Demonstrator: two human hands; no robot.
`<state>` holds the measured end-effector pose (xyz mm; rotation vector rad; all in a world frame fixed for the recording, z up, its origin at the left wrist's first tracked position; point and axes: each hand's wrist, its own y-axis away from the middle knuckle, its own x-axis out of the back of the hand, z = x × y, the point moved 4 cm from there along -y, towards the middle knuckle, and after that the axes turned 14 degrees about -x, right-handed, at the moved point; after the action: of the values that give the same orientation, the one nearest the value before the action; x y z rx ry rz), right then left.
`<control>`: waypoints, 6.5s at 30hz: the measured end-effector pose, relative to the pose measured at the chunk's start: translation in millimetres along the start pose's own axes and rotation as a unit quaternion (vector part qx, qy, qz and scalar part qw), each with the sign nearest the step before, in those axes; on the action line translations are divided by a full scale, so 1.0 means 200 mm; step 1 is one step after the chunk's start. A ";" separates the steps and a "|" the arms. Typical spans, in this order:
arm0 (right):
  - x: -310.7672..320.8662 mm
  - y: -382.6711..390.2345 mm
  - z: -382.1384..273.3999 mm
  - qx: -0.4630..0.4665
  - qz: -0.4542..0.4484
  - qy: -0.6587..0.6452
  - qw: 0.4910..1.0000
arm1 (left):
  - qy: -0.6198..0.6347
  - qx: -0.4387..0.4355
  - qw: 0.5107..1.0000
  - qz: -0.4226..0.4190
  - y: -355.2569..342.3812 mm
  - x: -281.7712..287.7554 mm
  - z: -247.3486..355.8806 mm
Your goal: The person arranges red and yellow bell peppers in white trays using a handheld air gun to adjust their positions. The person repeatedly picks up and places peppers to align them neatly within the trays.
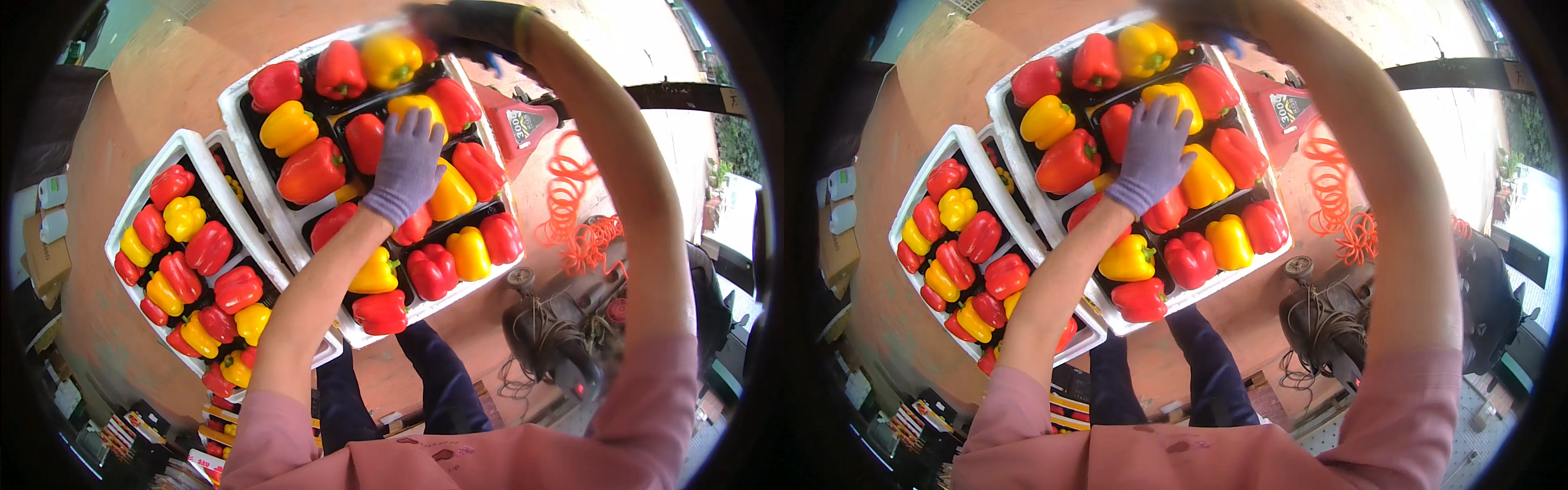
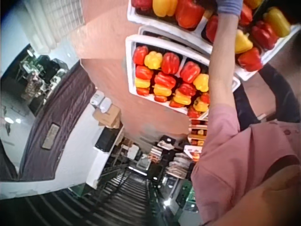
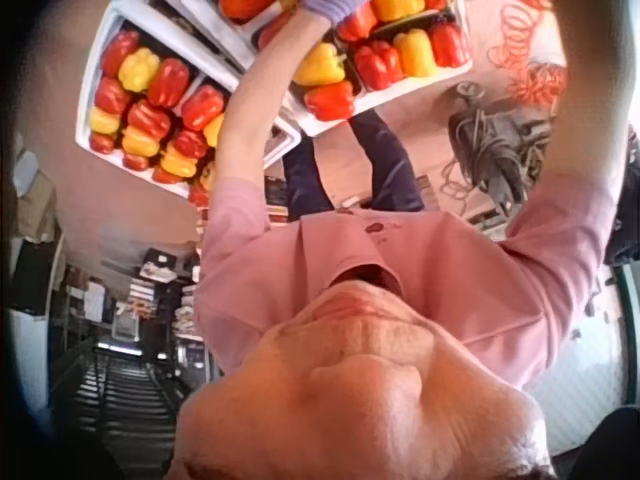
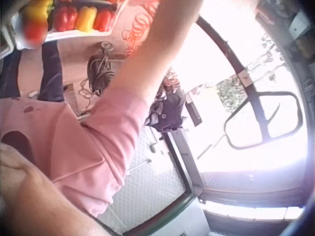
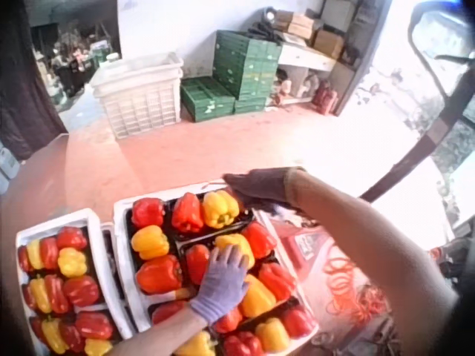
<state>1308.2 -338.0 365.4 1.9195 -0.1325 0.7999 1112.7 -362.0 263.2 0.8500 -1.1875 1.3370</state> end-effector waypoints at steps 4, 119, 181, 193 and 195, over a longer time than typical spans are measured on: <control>-0.02 0.31 0.58 -0.043 0.109 -0.211 0.970 | -0.037 0.009 0.999 -0.030 -0.16 -0.07 -0.08; -0.38 0.47 0.61 -0.083 -0.012 -0.170 0.982 | 0.053 0.144 0.986 -0.073 -0.28 -0.35 0.37; -1.18 1.08 1.00 -0.189 -0.061 -0.383 0.902 | 0.138 0.066 0.986 -0.068 0.82 -0.13 0.84; -1.44 1.23 0.56 -0.134 -0.129 -0.024 0.982 | 0.175 0.217 0.960 0.011 1.32 0.07 0.59; -1.43 1.31 0.54 -0.164 -0.151 0.021 0.975 | 0.186 0.242 0.952 0.030 1.40 0.07 0.56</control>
<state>1027.4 -626.5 370.3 1.5617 0.0516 0.5733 819.3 -437.3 255.1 0.8529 -0.5979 1.7850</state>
